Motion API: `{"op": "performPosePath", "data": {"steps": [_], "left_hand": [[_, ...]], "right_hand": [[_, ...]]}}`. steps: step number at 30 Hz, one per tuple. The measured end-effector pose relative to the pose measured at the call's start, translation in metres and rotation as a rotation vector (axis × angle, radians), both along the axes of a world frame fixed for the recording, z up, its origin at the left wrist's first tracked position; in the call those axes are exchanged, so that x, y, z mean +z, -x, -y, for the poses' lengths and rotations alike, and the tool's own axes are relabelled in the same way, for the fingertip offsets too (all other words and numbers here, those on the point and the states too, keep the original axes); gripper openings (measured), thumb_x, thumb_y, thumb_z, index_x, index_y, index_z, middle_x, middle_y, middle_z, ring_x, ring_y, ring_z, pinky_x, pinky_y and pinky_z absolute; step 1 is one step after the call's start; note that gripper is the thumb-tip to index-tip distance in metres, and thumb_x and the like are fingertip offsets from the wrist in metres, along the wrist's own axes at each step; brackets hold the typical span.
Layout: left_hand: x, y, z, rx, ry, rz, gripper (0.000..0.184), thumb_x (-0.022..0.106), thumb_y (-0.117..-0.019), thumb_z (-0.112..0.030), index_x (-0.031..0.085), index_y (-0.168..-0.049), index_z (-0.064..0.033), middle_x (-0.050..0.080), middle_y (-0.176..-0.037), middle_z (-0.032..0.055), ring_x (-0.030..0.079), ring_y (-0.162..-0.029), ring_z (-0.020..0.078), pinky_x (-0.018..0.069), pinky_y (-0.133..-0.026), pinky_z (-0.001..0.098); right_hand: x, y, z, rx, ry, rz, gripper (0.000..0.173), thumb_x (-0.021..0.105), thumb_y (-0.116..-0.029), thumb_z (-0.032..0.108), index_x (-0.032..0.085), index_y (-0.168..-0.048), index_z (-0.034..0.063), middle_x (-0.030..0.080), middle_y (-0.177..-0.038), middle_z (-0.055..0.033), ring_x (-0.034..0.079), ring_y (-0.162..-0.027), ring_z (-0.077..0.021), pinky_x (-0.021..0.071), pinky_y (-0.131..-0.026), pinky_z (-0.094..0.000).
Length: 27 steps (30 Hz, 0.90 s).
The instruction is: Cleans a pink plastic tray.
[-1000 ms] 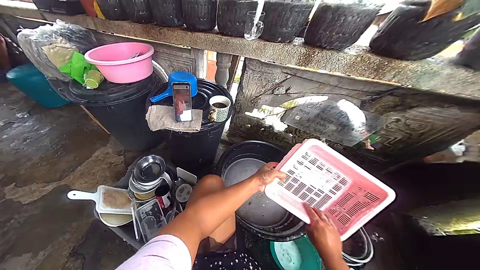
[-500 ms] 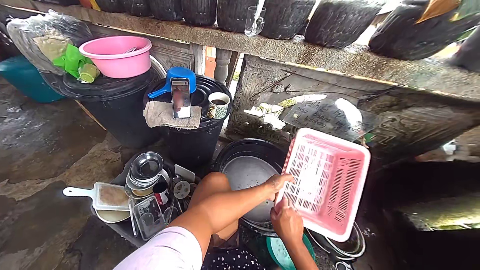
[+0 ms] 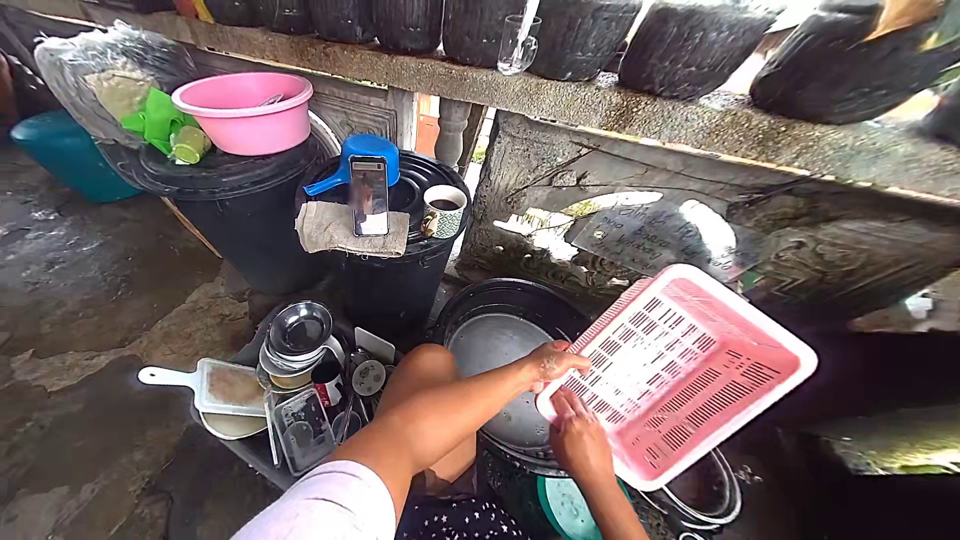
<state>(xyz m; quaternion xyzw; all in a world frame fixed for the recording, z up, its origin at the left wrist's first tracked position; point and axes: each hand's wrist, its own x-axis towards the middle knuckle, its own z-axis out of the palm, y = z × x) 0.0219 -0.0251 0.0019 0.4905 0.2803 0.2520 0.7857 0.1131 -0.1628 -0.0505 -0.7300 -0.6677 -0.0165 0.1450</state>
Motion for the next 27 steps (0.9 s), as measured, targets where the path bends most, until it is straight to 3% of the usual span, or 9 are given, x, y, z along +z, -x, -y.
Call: {"op": "performPosePath", "data": {"steps": [3,7,9,10,12,14,17,22,27], "left_hand": [[0.013,0.023,-0.014,-0.005,0.014,0.076,0.049,0.061,-0.0935,-0.002,0.045,-0.14,0.0006,0.066,-0.102,0.0141,0.067,-0.085,0.0183,0.0581,-0.079,0.0374],[0.019,0.007,0.001,0.137,0.299,0.281,0.039,0.054,-0.103,-0.027,0.052,-0.139,-0.0106,0.068,-0.118,0.0176,0.069,-0.102,0.0308,0.0589,-0.083,0.0527],[0.012,-0.008,0.019,0.195,0.349,0.328,0.068,0.062,-0.1014,-0.03,0.027,-0.16,-0.0226,0.048,-0.15,0.0218,0.054,-0.131,0.0409,0.0491,-0.096,0.0673],[0.008,-0.016,0.027,0.207,0.307,0.324,0.084,0.068,-0.0982,-0.026,0.015,-0.163,-0.0239,0.046,-0.151,0.0231,0.053,-0.132,0.0409,0.0495,-0.097,0.0668],[0.005,-0.025,0.039,0.236,0.237,0.329,0.083,0.073,-0.093,-0.017,0.022,-0.158,-0.0107,0.059,-0.134,0.0216,0.065,-0.116,0.0303,0.0563,-0.095,0.0507],[0.002,-0.022,0.034,0.273,0.23,0.33,0.056,0.063,-0.0943,-0.014,0.039,-0.144,-0.0009,0.066,-0.114,0.0189,0.069,-0.099,0.0243,0.0586,-0.089,0.0432],[0.009,-0.002,0.016,0.25,0.241,0.231,0.024,0.047,-0.1025,-0.02,0.056,-0.117,-0.003,0.067,-0.094,0.0112,0.068,-0.082,0.0198,0.059,-0.076,0.0402],[0.01,0.009,0.004,0.205,0.159,0.237,0.034,0.055,-0.0965,-0.009,0.049,-0.128,-0.0008,0.066,-0.095,0.014,0.068,-0.08,0.0211,0.06,-0.074,0.0396],[-0.006,-0.008,0.015,0.205,0.116,0.196,0.047,0.062,-0.091,-0.005,0.048,-0.136,0.0015,0.066,-0.104,0.0168,0.067,-0.087,0.0216,0.0585,-0.079,0.0402]], "right_hand": [[-0.011,-0.07,0.022,0.056,-0.126,0.13,0.046,0.06,-0.086,-0.007,0.07,-0.13,0.0034,0.07,-0.123,-0.0235,0.066,-0.117,-0.0458,0.0482,-0.102,-0.065],[0.026,-0.085,0.017,-0.049,-0.39,0.252,0.019,0.062,-0.0847,0.011,0.072,-0.09,-0.0041,0.072,-0.094,-0.0268,0.07,-0.094,-0.0486,0.0523,-0.082,-0.0647],[0.04,-0.054,0.003,-0.186,-0.447,0.214,0.025,0.065,-0.0878,0.018,0.068,-0.086,-0.0059,0.07,-0.092,-0.0291,0.07,-0.095,-0.0491,0.0536,-0.077,-0.0641],[0.044,-0.034,-0.007,-0.244,-0.475,0.159,0.027,0.066,-0.0904,0.02,0.067,-0.086,-0.0067,0.069,-0.092,-0.0294,0.07,-0.095,-0.0485,0.0539,-0.075,-0.0633],[0.042,0.007,-0.021,-0.292,-0.519,0.027,0.027,0.061,-0.097,0.017,0.068,-0.098,-0.0089,0.069,-0.099,-0.0307,0.069,-0.099,-0.0484,0.0551,-0.079,-0.0625],[0.022,0.023,-0.023,-0.204,-0.57,-0.005,0.03,0.056,-0.0999,0.014,0.069,-0.113,-0.009,0.069,-0.103,-0.03,0.07,-0.1,-0.047,0.0563,-0.083,-0.0595],[-0.017,-0.015,-0.011,0.116,-0.583,0.133,0.032,0.05,-0.0983,0.015,0.07,-0.112,-0.0055,0.071,-0.106,-0.0257,0.069,-0.1,-0.0446,0.0546,-0.088,-0.0575],[-0.014,-0.117,0.025,-0.202,-0.379,0.195,0.033,0.062,-0.0904,0.01,0.069,-0.119,-0.0047,0.066,-0.119,-0.0338,0.061,-0.116,-0.0553,0.0455,-0.098,-0.0694],[-0.001,-0.02,0.0,-0.168,-0.264,0.028,0.034,0.069,-0.0834,0.001,0.072,-0.117,0.0005,0.07,-0.119,-0.0256,0.065,-0.115,-0.0472,0.051,-0.095,-0.0652]]}}
